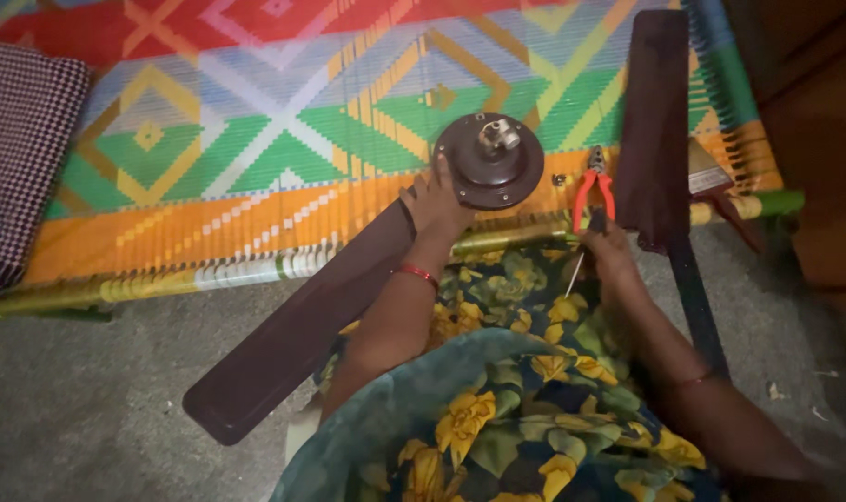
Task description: The person attaches fan blades to the motor housing using a screwdriver. They tighten screws on each blade and rotate the assembly to access different mounting points.
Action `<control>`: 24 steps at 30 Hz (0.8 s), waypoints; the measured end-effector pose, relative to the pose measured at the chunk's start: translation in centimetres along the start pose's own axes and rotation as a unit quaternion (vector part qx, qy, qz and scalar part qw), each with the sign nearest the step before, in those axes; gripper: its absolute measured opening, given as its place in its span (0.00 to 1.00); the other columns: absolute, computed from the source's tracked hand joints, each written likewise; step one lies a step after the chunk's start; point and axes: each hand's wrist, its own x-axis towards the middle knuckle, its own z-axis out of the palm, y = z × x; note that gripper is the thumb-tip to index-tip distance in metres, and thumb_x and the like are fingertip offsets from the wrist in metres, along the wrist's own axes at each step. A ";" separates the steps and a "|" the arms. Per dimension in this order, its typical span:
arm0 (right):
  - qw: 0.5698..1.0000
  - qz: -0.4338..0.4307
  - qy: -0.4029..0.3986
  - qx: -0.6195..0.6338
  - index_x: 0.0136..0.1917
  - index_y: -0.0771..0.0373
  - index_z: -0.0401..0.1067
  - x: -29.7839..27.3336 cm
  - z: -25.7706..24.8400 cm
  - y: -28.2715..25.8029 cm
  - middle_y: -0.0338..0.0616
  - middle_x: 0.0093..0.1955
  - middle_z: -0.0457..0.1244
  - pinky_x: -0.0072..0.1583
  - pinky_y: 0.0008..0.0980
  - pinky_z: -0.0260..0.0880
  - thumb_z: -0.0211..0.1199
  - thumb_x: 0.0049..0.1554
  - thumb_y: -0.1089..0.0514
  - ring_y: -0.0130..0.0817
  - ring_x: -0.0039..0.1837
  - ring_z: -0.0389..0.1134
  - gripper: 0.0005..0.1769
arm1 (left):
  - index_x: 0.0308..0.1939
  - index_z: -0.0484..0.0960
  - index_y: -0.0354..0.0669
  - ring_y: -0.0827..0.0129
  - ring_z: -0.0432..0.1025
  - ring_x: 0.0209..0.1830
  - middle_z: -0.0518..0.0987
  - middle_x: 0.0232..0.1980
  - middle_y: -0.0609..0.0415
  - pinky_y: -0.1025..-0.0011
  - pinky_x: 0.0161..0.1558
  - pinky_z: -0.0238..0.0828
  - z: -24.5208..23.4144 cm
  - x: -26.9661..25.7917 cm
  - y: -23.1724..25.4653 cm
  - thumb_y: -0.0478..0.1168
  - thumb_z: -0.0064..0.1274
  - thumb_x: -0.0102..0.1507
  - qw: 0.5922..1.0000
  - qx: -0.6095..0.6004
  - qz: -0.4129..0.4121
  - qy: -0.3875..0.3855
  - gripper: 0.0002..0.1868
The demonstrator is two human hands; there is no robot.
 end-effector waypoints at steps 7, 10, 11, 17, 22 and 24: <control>0.995 -0.001 -0.097 0.022 0.72 0.63 0.60 -1.3 0.4 -0.2 0.44 0.40 0.66 0.39 0.31 0.68 0.58 0.62 0.54 0.30 0.37 0.69 0.27 | 0.81 0.42 0.43 0.55 0.60 0.69 0.72 0.68 0.48 0.42 0.72 0.36 0.9 0.1 -0.2 0.47 0.64 0.57 0.992 -0.103 0.010 0.075 0.58; 0.992 0.000 -0.123 0.021 0.76 0.58 0.56 0.1 0.1 0.6 0.44 0.39 0.66 0.37 0.34 0.68 0.59 0.59 0.53 0.32 0.35 0.69 0.34 | 0.79 0.43 0.42 0.55 0.59 0.69 0.73 0.65 0.45 0.44 0.70 0.39 -0.2 -1.1 0.1 0.50 0.66 0.54 0.996 -0.081 0.018 0.044 0.59; 0.991 -0.010 -0.130 0.029 0.77 0.59 0.56 0.5 -0.1 0.9 0.45 0.38 0.66 0.38 0.33 0.69 0.60 0.60 0.53 0.32 0.36 0.69 0.34 | 0.79 0.43 0.42 0.55 0.60 0.68 0.73 0.63 0.45 0.46 0.69 0.40 -0.7 -1.6 0.1 0.53 0.67 0.53 0.996 -0.086 0.012 0.025 0.61; 0.988 -0.041 -0.140 0.040 0.76 0.62 0.58 1.0 -1.2 1.6 0.40 0.42 0.66 0.41 0.33 0.72 0.60 0.61 0.52 0.31 0.37 0.71 0.32 | 0.80 0.45 0.41 0.56 0.66 0.62 0.80 0.50 0.46 0.48 0.66 0.45 -2.2 -4.7 -1.2 0.47 0.63 0.53 0.996 -0.055 0.061 0.031 0.58; 0.990 -0.037 -0.128 0.043 0.67 0.63 0.62 0.7 -0.9 1.4 0.41 0.40 0.64 0.41 0.34 0.72 0.59 0.61 0.53 0.32 0.37 0.70 0.24 | 0.80 0.47 0.41 0.54 0.69 0.58 0.81 0.47 0.44 0.48 0.62 0.49 -2.1 -6.6 -2.9 0.48 0.63 0.53 0.992 -0.061 0.101 0.054 0.57; 0.993 -0.028 -0.104 0.039 0.66 0.59 0.63 0.7 -0.6 1.4 0.39 0.40 0.63 0.41 0.35 0.70 0.60 0.59 0.55 0.32 0.36 0.68 0.22 | 0.79 0.48 0.41 0.52 0.69 0.57 0.81 0.46 0.44 0.47 0.61 0.49 -2.1 -7.2 -3.7 0.49 0.64 0.54 0.986 -0.086 0.121 0.071 0.57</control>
